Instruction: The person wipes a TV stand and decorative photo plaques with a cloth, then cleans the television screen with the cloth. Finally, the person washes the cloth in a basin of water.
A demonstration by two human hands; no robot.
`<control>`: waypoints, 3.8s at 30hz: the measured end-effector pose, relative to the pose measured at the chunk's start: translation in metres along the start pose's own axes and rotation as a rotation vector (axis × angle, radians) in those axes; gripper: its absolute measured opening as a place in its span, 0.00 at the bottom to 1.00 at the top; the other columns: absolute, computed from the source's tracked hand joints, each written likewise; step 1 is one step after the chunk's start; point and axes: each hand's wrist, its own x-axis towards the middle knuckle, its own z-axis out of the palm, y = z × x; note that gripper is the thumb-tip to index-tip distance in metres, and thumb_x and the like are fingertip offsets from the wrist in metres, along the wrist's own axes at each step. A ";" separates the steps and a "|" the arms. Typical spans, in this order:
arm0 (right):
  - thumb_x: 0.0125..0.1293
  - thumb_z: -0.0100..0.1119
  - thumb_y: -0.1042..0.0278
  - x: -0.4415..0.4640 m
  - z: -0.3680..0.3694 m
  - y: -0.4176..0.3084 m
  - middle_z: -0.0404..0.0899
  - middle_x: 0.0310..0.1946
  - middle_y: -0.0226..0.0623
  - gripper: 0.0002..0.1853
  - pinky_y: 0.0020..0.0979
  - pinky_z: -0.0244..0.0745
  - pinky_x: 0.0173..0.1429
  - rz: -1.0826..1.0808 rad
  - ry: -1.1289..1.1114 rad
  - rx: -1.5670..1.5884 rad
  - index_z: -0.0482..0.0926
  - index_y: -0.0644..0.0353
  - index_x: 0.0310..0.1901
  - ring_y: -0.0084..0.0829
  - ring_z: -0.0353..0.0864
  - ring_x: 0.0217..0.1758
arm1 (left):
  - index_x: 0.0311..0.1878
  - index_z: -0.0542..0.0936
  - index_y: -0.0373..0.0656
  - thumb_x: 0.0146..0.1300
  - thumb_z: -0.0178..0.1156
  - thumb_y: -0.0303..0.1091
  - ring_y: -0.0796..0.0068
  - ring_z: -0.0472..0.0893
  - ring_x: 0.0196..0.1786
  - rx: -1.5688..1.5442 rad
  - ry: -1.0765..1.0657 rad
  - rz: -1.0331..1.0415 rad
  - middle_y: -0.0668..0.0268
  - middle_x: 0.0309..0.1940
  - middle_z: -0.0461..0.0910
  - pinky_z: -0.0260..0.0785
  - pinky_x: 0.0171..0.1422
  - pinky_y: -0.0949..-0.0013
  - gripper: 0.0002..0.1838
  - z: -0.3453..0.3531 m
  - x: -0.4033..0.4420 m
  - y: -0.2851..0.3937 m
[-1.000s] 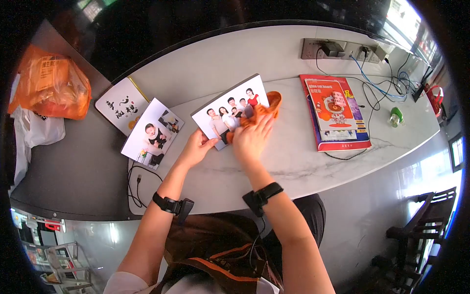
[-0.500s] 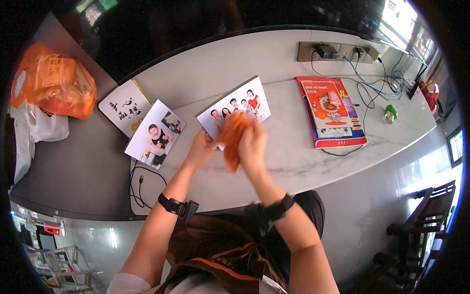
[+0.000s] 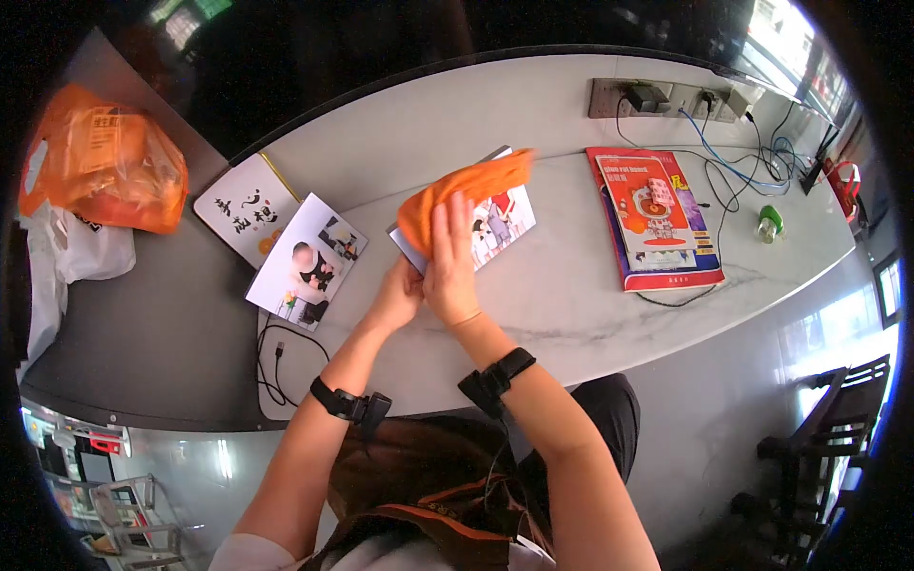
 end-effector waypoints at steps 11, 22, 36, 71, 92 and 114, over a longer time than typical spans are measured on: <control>0.54 0.57 0.78 -0.018 -0.061 0.005 0.65 0.67 0.41 0.31 0.42 0.61 0.72 -0.420 -0.609 -0.285 0.70 0.62 0.64 0.46 0.63 0.70 | 0.61 0.67 0.34 0.58 0.62 0.25 0.71 0.76 0.56 0.094 -0.137 0.127 0.61 0.53 0.77 0.69 0.58 0.68 0.28 -0.022 0.005 0.024; 0.49 0.60 0.76 -0.028 -0.072 0.008 0.70 0.52 0.41 0.19 0.43 0.71 0.60 -0.254 -0.704 -0.226 0.78 0.62 0.47 0.45 0.70 0.59 | 0.58 0.70 0.35 0.69 0.55 0.40 0.61 0.82 0.48 0.223 0.117 0.110 0.53 0.47 0.81 0.72 0.51 0.62 0.21 -0.026 0.028 0.010; 0.40 0.68 0.71 0.003 -0.107 0.082 0.72 0.44 0.37 0.21 0.43 0.69 0.57 -0.147 -0.578 -0.435 0.78 0.51 0.41 0.46 0.71 0.51 | 0.50 0.75 0.36 0.62 0.62 0.24 0.80 0.79 0.42 0.018 -0.049 -0.144 0.69 0.37 0.79 0.74 0.46 0.71 0.14 -0.084 -0.037 0.016; 0.69 0.44 0.51 0.074 0.015 0.157 0.71 0.59 0.38 0.20 0.50 0.62 0.64 0.233 -0.649 -0.692 0.79 0.48 0.54 0.45 0.66 0.63 | 0.53 0.71 0.37 0.59 0.63 0.20 0.79 0.76 0.50 -0.145 -0.007 -0.338 0.69 0.47 0.76 0.72 0.54 0.68 0.19 -0.203 -0.167 -0.003; 0.47 0.63 0.78 -0.028 -0.177 -0.077 0.76 0.46 0.39 0.19 0.42 0.71 0.55 -0.112 -0.910 0.070 0.83 0.53 0.44 0.41 0.75 0.53 | 0.49 0.76 0.35 0.61 0.64 0.24 0.79 0.79 0.43 -0.019 0.121 -0.331 0.70 0.40 0.80 0.73 0.51 0.71 0.14 -0.217 -0.174 -0.010; 0.62 0.64 0.72 0.027 -0.010 -0.004 0.80 0.30 0.30 0.09 0.21 0.72 0.31 0.720 -0.951 0.325 0.81 0.67 0.43 0.18 0.74 0.27 | 0.63 0.63 0.34 0.62 0.66 0.34 0.66 0.75 0.60 -0.202 0.441 -0.186 0.53 0.57 0.74 0.69 0.61 0.63 0.31 -0.200 -0.117 0.030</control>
